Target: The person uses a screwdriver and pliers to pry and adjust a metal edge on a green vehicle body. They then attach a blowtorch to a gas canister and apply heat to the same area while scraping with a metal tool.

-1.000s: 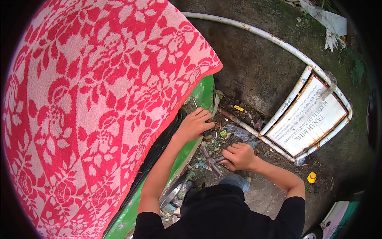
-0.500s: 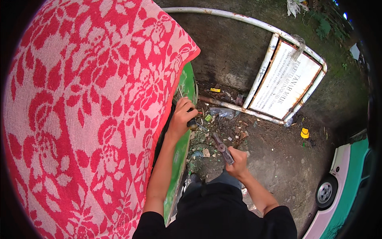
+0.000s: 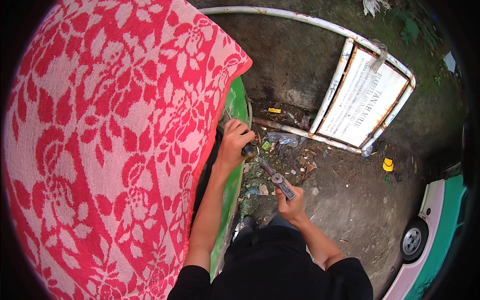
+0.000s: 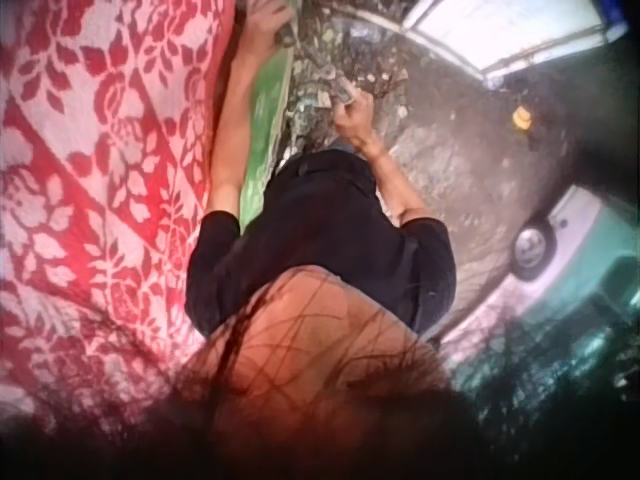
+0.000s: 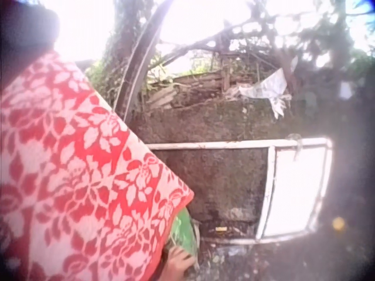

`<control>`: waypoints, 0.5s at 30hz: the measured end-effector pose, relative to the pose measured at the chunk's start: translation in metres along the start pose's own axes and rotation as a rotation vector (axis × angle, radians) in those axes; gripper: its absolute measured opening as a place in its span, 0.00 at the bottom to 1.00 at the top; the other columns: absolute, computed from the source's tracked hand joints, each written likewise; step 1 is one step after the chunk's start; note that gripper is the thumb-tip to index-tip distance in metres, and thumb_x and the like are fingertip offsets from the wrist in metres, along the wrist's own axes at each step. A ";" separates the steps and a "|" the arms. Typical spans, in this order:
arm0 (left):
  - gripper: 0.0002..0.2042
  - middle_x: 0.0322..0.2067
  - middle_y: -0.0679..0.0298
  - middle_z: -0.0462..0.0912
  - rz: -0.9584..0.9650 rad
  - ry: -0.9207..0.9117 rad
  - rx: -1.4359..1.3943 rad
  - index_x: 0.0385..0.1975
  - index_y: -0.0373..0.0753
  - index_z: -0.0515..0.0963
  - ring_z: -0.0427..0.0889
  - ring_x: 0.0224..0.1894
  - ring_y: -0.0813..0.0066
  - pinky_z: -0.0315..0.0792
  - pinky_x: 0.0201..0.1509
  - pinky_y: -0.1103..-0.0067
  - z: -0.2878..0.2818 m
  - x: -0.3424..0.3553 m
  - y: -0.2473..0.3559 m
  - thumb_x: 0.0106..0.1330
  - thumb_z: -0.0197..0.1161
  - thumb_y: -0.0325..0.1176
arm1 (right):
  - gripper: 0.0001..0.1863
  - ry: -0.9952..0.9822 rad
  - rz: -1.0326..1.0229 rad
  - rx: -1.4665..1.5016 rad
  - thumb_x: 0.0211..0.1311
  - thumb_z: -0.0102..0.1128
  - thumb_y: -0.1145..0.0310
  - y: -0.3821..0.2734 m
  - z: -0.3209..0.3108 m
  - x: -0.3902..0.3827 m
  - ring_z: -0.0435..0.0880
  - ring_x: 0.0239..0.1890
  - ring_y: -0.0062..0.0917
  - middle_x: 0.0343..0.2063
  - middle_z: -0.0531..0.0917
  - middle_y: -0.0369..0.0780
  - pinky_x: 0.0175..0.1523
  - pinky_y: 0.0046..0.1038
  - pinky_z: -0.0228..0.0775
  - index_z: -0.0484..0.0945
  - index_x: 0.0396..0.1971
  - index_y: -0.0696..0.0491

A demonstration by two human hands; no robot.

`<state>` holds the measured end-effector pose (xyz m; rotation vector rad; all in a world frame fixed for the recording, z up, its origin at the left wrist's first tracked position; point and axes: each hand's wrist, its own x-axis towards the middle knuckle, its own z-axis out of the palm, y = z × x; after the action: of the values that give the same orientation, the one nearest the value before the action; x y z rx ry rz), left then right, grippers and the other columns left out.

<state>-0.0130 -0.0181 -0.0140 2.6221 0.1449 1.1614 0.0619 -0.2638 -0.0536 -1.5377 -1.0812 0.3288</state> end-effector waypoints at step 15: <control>0.16 0.27 0.61 0.73 -0.216 0.030 0.153 0.27 0.39 0.74 0.76 0.37 0.56 0.67 0.51 0.64 0.033 0.057 0.022 0.38 0.74 0.25 | 0.19 -0.035 0.141 0.342 0.78 0.50 0.60 0.028 -0.038 0.035 0.71 0.19 0.16 0.16 0.72 0.32 0.25 0.25 0.62 0.78 0.31 0.58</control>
<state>0.0496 -0.0347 0.0116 2.6374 0.5294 1.1556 0.1203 -0.2576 -0.0557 -1.3061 -0.8910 0.6073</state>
